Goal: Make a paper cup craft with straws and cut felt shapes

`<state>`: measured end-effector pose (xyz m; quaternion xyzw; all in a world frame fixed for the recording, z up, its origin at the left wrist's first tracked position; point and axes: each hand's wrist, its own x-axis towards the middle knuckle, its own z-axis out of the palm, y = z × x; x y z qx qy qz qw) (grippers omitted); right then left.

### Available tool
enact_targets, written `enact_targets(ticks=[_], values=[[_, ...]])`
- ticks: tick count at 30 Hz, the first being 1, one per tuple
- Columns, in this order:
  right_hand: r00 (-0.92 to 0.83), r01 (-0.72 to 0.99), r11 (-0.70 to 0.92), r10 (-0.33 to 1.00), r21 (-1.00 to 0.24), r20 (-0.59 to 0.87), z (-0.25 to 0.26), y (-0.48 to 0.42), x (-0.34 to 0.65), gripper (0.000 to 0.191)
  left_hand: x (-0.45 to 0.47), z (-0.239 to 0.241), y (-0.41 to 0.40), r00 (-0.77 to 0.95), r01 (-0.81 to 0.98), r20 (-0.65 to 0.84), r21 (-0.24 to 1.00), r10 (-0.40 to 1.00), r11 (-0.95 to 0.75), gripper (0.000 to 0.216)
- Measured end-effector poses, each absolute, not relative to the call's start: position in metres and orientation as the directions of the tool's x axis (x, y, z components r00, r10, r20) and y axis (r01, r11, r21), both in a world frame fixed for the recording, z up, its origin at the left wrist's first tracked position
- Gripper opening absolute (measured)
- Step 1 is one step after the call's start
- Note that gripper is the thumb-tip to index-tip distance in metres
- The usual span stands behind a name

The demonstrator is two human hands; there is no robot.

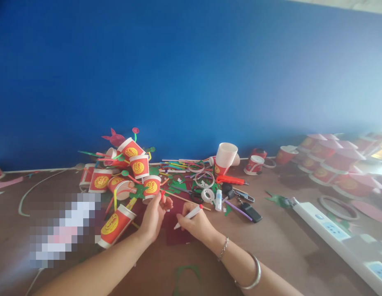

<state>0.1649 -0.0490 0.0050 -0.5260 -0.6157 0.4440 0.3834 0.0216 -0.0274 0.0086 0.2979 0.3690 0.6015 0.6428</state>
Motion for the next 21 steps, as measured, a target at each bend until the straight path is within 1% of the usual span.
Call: enact_targets(ticks=[5,10,15,21], values=[[-0.165,0.320,0.043,0.986,-0.947,-0.011,0.0064,-0.0495,0.1642,0.026,0.0211,0.0056,-0.0263,0.009,-0.551,-0.104,0.830,0.995,0.092,0.032],[-0.189,0.358,0.069,0.982,-0.931,0.000,0.0084,-0.0504,0.1638,0.027,0.0211,0.0064,-0.0268,0.012,-0.552,-0.113,0.828,0.994,0.100,0.032],[-0.194,0.356,0.037,0.980,-0.934,-0.035,0.0100,-0.0513,0.1635,0.026,0.0207,0.0071,-0.0270,0.010,-0.540,-0.116,0.835,0.993,0.103,0.033],[-0.196,0.378,0.047,0.980,-0.925,-0.030,0.0083,-0.0514,0.1633,0.025,0.0210,0.0078,-0.0273,0.024,-0.559,-0.121,0.821,0.992,0.113,0.033]])
